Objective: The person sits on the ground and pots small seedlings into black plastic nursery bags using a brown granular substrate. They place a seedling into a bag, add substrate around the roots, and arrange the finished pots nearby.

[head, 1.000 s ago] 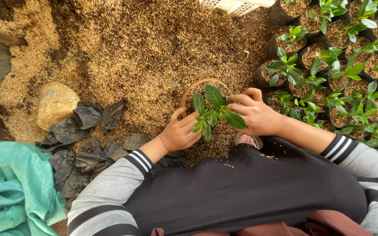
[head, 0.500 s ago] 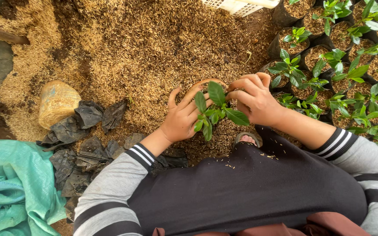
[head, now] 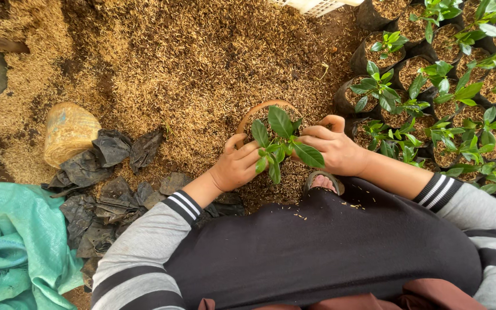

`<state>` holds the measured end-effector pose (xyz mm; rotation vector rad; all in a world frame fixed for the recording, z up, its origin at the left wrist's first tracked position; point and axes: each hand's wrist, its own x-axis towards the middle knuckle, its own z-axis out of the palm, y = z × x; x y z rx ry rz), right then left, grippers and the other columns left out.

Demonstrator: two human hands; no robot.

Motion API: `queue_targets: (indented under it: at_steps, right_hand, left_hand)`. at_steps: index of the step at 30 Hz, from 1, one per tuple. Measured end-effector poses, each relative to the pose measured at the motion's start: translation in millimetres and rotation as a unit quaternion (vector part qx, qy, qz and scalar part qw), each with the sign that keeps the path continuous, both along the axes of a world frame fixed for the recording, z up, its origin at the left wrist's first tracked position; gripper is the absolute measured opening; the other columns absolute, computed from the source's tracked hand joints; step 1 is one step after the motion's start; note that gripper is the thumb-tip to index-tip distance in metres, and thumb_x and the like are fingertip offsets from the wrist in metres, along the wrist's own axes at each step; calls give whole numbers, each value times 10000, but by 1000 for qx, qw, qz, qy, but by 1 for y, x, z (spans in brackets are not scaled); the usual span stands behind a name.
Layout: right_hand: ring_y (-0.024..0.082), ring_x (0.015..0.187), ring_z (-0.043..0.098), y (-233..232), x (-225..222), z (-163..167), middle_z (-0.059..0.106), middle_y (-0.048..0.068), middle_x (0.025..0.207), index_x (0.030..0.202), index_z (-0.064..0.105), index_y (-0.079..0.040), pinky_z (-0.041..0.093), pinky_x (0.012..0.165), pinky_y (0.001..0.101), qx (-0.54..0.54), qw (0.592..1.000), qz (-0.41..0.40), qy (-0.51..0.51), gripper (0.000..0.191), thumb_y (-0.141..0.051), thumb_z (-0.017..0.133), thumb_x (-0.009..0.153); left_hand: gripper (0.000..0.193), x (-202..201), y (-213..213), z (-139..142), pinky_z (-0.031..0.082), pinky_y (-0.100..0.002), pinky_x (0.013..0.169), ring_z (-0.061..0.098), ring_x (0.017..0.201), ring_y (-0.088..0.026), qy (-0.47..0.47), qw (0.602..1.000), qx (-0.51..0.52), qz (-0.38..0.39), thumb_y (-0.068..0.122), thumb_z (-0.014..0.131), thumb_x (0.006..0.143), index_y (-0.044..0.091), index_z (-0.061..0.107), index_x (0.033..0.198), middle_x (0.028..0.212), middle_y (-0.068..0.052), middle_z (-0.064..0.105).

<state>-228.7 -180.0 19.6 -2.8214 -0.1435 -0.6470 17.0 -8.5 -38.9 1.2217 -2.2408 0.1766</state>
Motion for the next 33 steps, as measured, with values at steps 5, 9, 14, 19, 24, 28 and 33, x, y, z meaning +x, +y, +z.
queue_targets:
  at_steps: [5, 9, 14, 19, 24, 28, 33]
  right_hand:
    - [209, 1039, 617, -4, 4, -1, 705, 32, 1073, 1030, 749, -136, 308, 914, 462, 1, 999, 6, 36, 259, -168, 711, 776]
    - [180, 1007, 566, -6, 8, -5, 681, 8, 1066, 1127, 770, -118, 271, 909, 438, 16, 998, 10, 64, 279, -176, 725, 858]
    - [179, 1086, 590, -7, 7, -3, 697, 28, 1121, 1104, 767, -139, 284, 975, 464, -9, 998, 15, 54, 326, -226, 729, 792]
    - [236, 1207, 575, -2, -1, 5, 680, 69, 1273, 1100, 728, -144, 272, 998, 479, -5, 997, -75, 9, 285, -259, 772, 843]
    - [247, 1275, 568, -5, 5, 7, 657, 71, 1365, 1135, 697, -149, 268, 1032, 493, -4, 994, -96, 46, 350, -255, 773, 810]
    - [258, 1294, 564, -12, 9, 6, 656, 61, 1355, 1178, 694, -112, 264, 1079, 482, 65, 992, -81, 74, 427, -282, 762, 792]
    - [233, 1296, 531, -13, 7, 8, 618, 35, 1380, 1261, 682, -123, 252, 1077, 469, 3, 995, -93, 28, 444, -325, 785, 879]
  left_hand:
    - [159, -6, -5, 5, 360, -467, 1092, 604, 1089, -254, 66, 996, 58, 11, 52, 691, 874, 111, 660, 1019, 1027, -35, 623]
    - [206, -9, -11, 12, 359, -460, 1059, 561, 1091, -299, 97, 992, 84, 21, 40, 695, 800, 67, 658, 1001, 1069, -83, 611]
    - [175, -8, -13, 29, 293, -502, 1103, 534, 1134, -270, 65, 991, 114, 40, 128, 714, 831, 100, 664, 997, 1093, -64, 612]
    - [272, 1, -17, 42, 197, -536, 1146, 506, 1344, -279, 114, 978, 136, 107, 205, 718, 870, 80, 668, 1106, 1247, -106, 610]
    - [440, 0, -32, 43, 160, -546, 1190, 450, 1486, -264, 81, 981, 138, 113, 206, 715, 915, 108, 665, 1341, 1409, -40, 594]
    - [529, 1, -33, 46, 155, -581, 1173, 445, 1429, -287, 78, 980, 157, 96, 216, 709, 837, 71, 659, 1343, 1402, -85, 596]
    - [533, 5, -31, 43, 159, -586, 1152, 447, 1390, -302, 64, 981, 150, 102, 200, 732, 793, 59, 674, 1304, 1371, -111, 595]
